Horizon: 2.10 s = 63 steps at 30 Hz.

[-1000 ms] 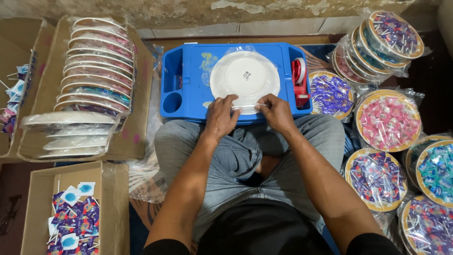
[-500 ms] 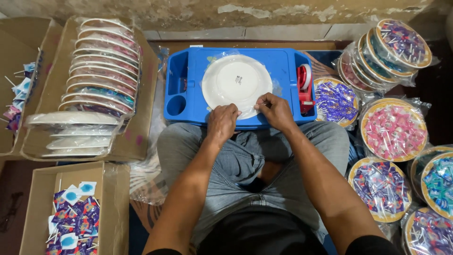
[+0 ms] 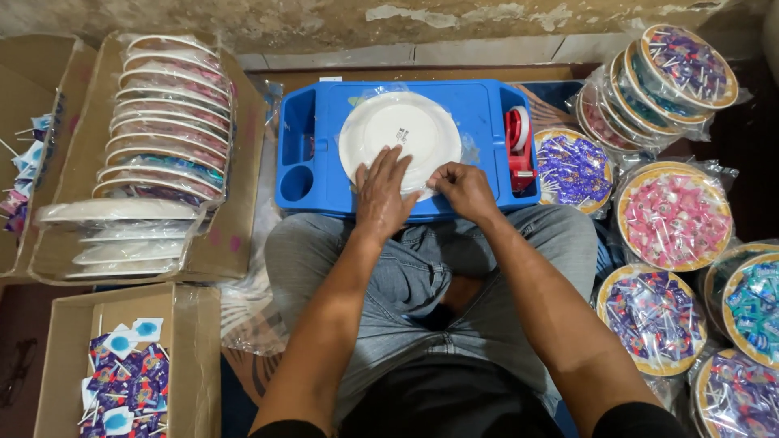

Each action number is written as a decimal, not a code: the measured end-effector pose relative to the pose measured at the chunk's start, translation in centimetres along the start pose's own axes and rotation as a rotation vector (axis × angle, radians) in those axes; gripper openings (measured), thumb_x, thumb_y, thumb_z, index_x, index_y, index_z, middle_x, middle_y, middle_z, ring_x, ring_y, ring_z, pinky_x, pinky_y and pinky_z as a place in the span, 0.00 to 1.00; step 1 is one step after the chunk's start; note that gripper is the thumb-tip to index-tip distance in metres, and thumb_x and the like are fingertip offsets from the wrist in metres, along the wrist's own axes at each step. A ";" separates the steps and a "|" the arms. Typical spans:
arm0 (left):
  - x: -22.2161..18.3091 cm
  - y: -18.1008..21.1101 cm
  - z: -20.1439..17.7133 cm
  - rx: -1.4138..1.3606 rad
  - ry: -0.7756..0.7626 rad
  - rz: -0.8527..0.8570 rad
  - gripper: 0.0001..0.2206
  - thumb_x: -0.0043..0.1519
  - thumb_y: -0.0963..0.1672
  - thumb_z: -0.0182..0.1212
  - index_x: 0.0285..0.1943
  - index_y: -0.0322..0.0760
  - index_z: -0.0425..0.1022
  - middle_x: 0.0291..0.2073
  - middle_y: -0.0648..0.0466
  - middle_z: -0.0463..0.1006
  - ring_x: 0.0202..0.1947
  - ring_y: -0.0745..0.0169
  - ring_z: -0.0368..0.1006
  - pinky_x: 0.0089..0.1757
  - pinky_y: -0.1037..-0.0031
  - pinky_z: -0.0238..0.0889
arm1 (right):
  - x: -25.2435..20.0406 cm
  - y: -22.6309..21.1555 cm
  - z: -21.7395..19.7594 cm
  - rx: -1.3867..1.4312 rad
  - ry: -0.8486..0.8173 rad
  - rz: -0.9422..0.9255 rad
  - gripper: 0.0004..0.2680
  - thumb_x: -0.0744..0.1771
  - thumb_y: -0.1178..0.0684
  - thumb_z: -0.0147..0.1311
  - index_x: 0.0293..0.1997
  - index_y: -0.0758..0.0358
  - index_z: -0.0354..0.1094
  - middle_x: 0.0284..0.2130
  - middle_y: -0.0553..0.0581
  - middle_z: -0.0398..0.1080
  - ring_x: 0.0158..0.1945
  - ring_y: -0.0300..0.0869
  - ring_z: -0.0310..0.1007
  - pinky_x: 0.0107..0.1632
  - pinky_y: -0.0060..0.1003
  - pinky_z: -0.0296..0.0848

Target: Wrapping individual white plates in plastic film and sealing them using a manual tape sealer on a blue tray.

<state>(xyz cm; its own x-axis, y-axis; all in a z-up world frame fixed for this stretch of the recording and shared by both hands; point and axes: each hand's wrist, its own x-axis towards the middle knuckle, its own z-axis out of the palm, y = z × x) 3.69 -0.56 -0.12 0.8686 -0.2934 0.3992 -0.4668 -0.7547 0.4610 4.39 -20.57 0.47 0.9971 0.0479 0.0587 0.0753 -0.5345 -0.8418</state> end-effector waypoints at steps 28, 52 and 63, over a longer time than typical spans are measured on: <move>-0.4 -0.6 2.3 0.064 0.132 -0.032 0.20 0.61 0.53 0.65 0.58 0.44 0.75 0.66 0.54 0.67 0.71 0.53 0.57 0.63 0.39 0.43 | -0.1 1.2 0.6 -0.086 0.121 -0.068 0.04 0.65 0.52 0.64 0.34 0.59 0.77 0.28 0.61 0.71 0.37 0.58 0.75 0.41 0.48 0.73; -0.3 -0.6 2.8 0.140 0.201 -0.012 0.13 0.65 0.51 0.63 0.54 0.47 0.75 0.61 0.57 0.69 0.68 0.56 0.60 0.61 0.43 0.45 | 4.0 14.2 -12.0 -0.299 0.309 0.352 0.12 0.67 0.42 0.52 0.44 0.55 0.80 0.36 0.62 0.78 0.47 0.61 0.77 0.49 0.53 0.73; -0.3 -0.6 2.8 0.132 0.175 -0.023 0.13 0.66 0.51 0.62 0.54 0.46 0.75 0.62 0.57 0.69 0.69 0.56 0.60 0.62 0.42 0.46 | 4.0 14.7 -11.4 -0.039 0.269 0.497 0.09 0.63 0.49 0.62 0.39 0.65 0.79 0.36 0.70 0.76 0.47 0.58 0.78 0.45 0.50 0.73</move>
<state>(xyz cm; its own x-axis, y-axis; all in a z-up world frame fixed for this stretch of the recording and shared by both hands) 4.18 -1.61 -2.73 0.8312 -0.1781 0.5266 -0.4117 -0.8338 0.3679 9.59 -37.84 -5.62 0.8797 -0.4311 -0.2007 -0.4084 -0.4687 -0.7833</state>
